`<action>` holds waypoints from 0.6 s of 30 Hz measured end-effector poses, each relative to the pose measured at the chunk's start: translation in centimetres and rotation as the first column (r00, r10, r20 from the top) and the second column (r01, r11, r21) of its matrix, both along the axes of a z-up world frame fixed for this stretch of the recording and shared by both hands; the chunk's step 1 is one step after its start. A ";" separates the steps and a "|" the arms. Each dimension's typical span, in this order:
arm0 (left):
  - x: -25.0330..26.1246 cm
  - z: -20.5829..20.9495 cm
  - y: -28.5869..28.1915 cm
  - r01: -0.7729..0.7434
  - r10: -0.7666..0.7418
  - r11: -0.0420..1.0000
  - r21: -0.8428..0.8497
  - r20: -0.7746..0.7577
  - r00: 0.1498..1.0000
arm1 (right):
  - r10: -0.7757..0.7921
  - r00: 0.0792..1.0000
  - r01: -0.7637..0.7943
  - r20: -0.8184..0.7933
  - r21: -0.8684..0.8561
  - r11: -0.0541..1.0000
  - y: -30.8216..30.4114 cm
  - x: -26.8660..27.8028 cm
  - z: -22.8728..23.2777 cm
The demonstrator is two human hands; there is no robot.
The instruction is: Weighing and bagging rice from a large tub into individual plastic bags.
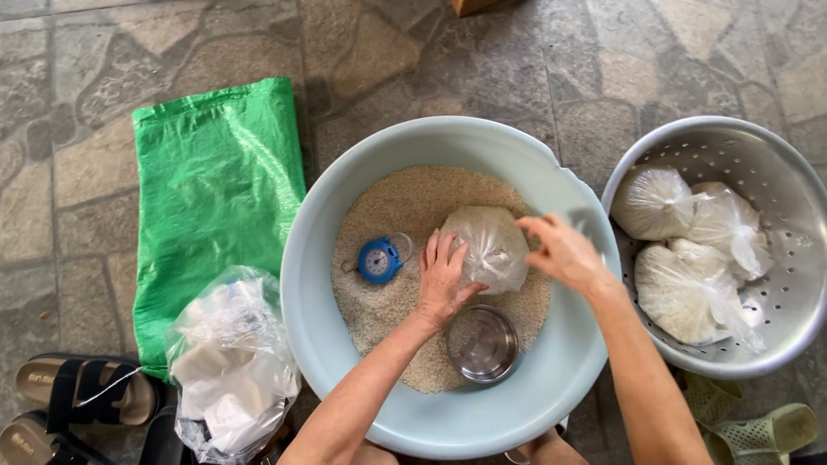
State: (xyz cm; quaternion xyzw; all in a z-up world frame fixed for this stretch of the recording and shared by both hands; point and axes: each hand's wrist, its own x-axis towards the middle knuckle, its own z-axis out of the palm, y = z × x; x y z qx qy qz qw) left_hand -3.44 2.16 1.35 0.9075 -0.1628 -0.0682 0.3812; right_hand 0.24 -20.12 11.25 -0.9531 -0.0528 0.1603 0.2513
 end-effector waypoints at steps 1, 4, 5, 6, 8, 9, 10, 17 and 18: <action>0.2 -0.3 -0.4 0.006 -0.006 1.000 -0.001 -0.001 1.000 | -0.006 1.000 0.006 -0.001 -0.001 1.000 0.8 -0.5 0.2; 0.8 -1.2 -1.7 0.053 -0.050 0.999 -0.012 0.143 0.988 | -0.034 0.991 0.041 -0.131 0.048 0.998 2.9 -2.1 -0.8; 1.0 -1.4 -2.2 0.044 -0.046 0.999 0.017 0.139 0.989 | -0.042 0.996 0.045 -0.073 0.053 0.998 3.4 -2.7 -1.9; 1.8 -1.7 -2.8 0.038 -0.045 0.998 0.045 0.144 0.989 | -0.052 0.999 0.052 -0.005 0.057 0.997 3.8 -2.7 -3.0; 2.5 -2.1 -2.6 0.052 -0.050 0.998 -0.017 0.140 0.989 | -0.106 0.994 0.105 0.003 0.106 0.989 2.4 -2.3 -5.7; 2.7 -2.5 -2.3 0.051 -0.040 0.995 -0.082 0.127 0.991 | -0.145 0.989 0.143 0.002 0.152 0.978 1.9 -2.3 -7.1; 2.5 -2.0 -1.8 0.064 -0.054 0.995 -0.076 0.122 0.991 | -0.158 0.987 0.157 -0.004 0.157 0.975 1.0 -2.5 -7.1; 3.3 1.9 1.3 0.149 -0.135 0.986 -0.075 0.171 0.976 | -0.278 0.960 0.277 -0.040 -0.017 0.961 -2.2 -3.0 -3.7; 3.5 3.0 1.7 0.141 -0.179 0.981 0.136 0.326 0.928 | -0.278 0.953 0.269 -0.121 -0.084 0.959 -2.1 -3.1 -2.6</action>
